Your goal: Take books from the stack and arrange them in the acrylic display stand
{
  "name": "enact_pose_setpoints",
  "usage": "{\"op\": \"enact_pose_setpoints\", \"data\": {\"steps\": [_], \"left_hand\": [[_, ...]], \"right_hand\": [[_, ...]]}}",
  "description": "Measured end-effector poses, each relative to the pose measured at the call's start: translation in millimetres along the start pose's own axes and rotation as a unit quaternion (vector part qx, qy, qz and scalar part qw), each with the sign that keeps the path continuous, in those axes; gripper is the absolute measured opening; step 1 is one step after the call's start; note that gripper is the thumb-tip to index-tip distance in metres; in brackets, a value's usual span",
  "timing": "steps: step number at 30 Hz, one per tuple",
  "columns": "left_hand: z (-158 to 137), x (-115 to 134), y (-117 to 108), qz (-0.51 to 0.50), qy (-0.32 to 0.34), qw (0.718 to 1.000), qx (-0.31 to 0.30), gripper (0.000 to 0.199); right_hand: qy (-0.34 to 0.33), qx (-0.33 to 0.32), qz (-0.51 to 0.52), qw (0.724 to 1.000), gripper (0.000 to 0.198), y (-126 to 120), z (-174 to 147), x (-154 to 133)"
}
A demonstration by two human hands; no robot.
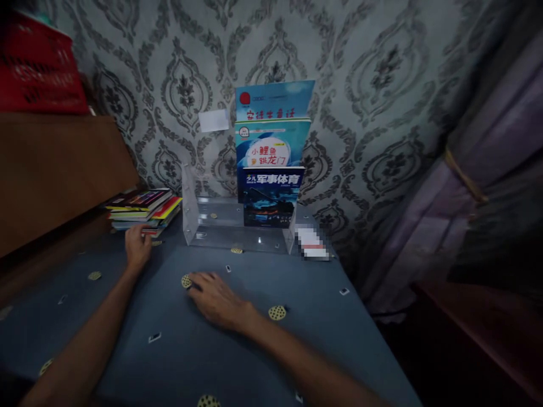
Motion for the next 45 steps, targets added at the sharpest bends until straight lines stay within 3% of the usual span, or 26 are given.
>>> {"op": "enact_pose_setpoints", "data": {"steps": [4,11,15,19,27,40,45], "left_hand": [[4.5,-7.8,-2.3,0.029,-0.017,0.999,0.012,0.031],[39.4,9.0,-1.2,0.068,0.0,0.998,0.013,0.046],[64.0,19.3,6.7,0.134,0.032,0.989,-0.05,0.06],[72.5,25.6,18.7,0.178,0.073,0.967,-0.166,0.061],[79.0,25.2,13.3,0.233,0.039,0.941,-0.244,0.063],[63.4,33.5,3.9,0.324,0.222,0.887,-0.241,0.052],[57.2,35.7,-11.9,0.348,0.239,0.884,-0.199,0.051]], "right_hand": [[0.054,0.004,0.057,0.997,0.03,15.7,-10.7,4.6],[0.064,0.02,0.088,0.994,0.032,13.2,-12.4,7.7],[0.065,0.017,0.087,0.994,0.029,10.8,-9.8,6.3],[0.046,0.007,0.064,0.997,0.026,10.0,-7.5,3.2],[0.023,-0.031,-0.006,0.999,0.028,8.4,-6.6,-0.2],[0.016,-0.035,-0.041,0.998,0.028,10.9,-5.6,-0.3],[0.017,-0.03,-0.044,0.998,0.027,9.3,-6.1,-0.1]]}}
Point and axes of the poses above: each hand's wrist, its own z-axis towards the middle knuckle, its own y-axis out of the palm, x = y × z, the point moved 9 cm from there along z, towards the middle knuckle, and after that the axes turned 7 degrees about x, right-handed, at the moved point
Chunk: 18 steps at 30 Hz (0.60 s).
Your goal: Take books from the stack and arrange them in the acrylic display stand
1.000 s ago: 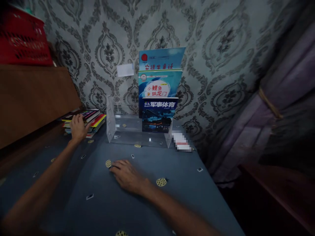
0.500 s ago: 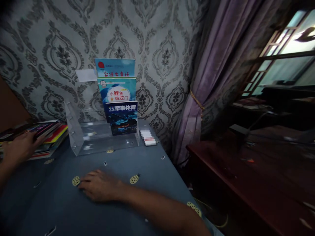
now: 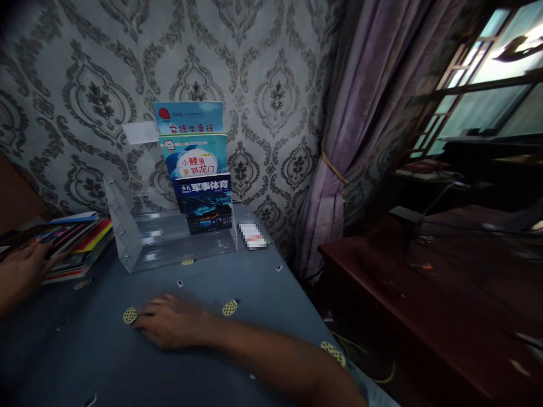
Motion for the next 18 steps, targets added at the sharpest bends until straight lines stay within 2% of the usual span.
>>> {"op": "enact_pose_setpoints", "data": {"steps": [3,9,14,18], "left_hand": [[-3.1,-2.8,-2.2,-0.004,-0.012,1.0,0.006,0.052],[-0.5,-6.5,7.5,-0.053,-0.027,0.998,-0.011,0.056],[-5.8,-1.3,7.9,-0.061,-0.017,0.998,-0.015,0.054],[-13.1,-2.9,9.8,-0.071,-0.041,0.997,-0.006,0.053]], "right_hand": [[0.005,-0.002,0.007,1.0,0.027,-1.1,0.3,1.0],[0.011,-0.009,0.041,0.999,0.028,1.0,-0.6,3.7],[0.037,0.025,0.105,0.994,0.028,1.0,-2.8,8.5],[0.042,0.051,0.142,0.988,0.027,1.3,-4.9,10.5]]}}
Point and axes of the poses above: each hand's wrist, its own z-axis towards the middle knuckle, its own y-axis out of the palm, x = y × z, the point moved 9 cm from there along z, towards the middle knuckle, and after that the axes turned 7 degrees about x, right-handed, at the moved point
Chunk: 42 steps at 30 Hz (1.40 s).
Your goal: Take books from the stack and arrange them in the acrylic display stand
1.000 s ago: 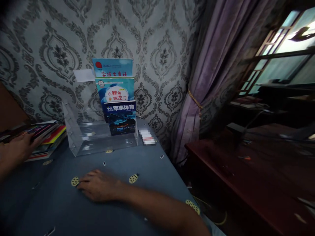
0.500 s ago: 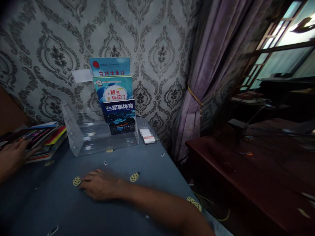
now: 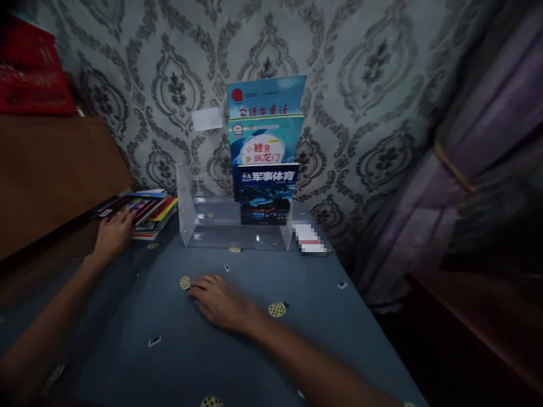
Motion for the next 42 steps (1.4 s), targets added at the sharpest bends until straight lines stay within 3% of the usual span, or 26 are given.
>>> {"op": "enact_pose_setpoints", "data": {"steps": [8,14,20,30,36,39,42], "left_hand": [[-25.6,4.7,5.9,-0.003,0.008,0.999,0.046,0.051],[-48.2,11.7,19.1,0.018,0.018,0.999,0.044,0.05],[-70.2,20.8,29.5,0.03,0.039,0.999,-0.007,0.051],[-105.4,24.2,16.6,0.039,0.051,0.996,-0.064,0.045],[-125.9,36.1,11.4,0.036,0.098,0.978,-0.183,0.039],[-129.6,50.6,-1.3,0.023,0.113,0.973,-0.198,0.04],[-139.8,81.1,-15.8,0.002,0.162,0.966,-0.202,0.042]], "right_hand": [[0.008,0.005,0.014,1.0,0.029,0.8,0.0,1.3],[0.005,0.012,0.012,1.0,0.03,-0.5,1.0,0.2],[0.005,0.003,0.016,1.0,0.031,4.3,1.0,2.5],[0.007,0.006,0.019,1.0,0.031,6.8,1.5,3.8],[-0.006,0.016,0.012,1.0,0.029,7.2,1.6,4.3],[-0.015,0.015,0.012,1.0,0.029,7.3,1.4,3.5],[-0.008,0.044,0.019,0.999,0.03,1.7,2.4,5.0]]}}
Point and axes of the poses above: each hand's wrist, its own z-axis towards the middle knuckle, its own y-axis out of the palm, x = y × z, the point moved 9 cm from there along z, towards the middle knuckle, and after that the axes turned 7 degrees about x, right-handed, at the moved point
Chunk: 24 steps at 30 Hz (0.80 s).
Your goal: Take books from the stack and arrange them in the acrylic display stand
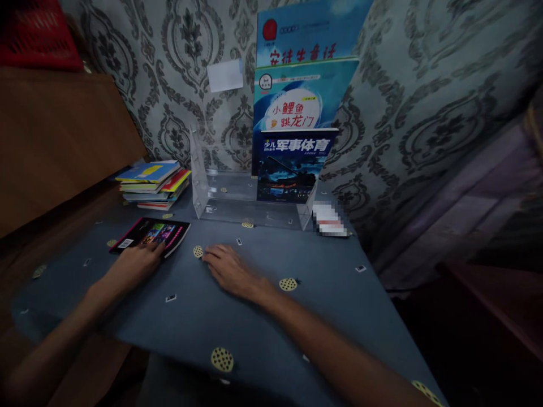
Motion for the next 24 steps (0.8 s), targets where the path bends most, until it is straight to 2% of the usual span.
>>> {"op": "enact_pose_setpoints", "data": {"steps": [4,7,9,11,14,16,18,20,24], "left_hand": [[-15.4,69.3,-12.2,-0.062,0.093,0.993,0.026,0.045],[-29.1,118.4,-20.0,-0.104,0.132,0.984,0.056,0.042],[-36.6,143.1,-29.9,-0.121,0.17,0.974,0.085,0.038],[-39.7,154.8,-42.8,-0.14,0.204,0.962,0.111,0.035],[-30.7,148.8,-57.0,-0.173,0.225,0.95,0.127,0.034],[-16.4,136.4,-57.0,-0.185,0.215,0.951,0.124,0.027],[1.0,121.1,-49.1,-0.182,0.187,0.958,0.119,0.025],[18.1,102.1,-35.8,-0.17,0.135,0.97,0.114,0.031],[38.4,64.0,-9.3,-0.169,0.032,0.98,0.098,0.038]], "right_hand": [[0.038,0.08,0.02,0.996,0.032,-16.5,1.9,5.3],[0.047,0.123,0.035,0.991,0.031,-26.8,1.7,5.2],[0.038,0.13,0.042,0.99,0.028,-28.9,1.6,2.9],[0.033,0.129,0.042,0.99,0.025,-27.9,1.4,2.2],[0.04,0.106,0.022,0.993,0.022,-20.7,1.3,5.5],[0.049,0.084,0.006,0.995,0.023,-14.9,1.2,8.8],[0.055,0.069,-0.002,0.996,0.029,-11.3,1.0,10.9],[0.055,0.065,-0.006,0.996,0.034,-10.7,0.8,11.2],[0.058,0.062,-0.021,0.996,0.034,-9.7,1.2,11.1]]}}
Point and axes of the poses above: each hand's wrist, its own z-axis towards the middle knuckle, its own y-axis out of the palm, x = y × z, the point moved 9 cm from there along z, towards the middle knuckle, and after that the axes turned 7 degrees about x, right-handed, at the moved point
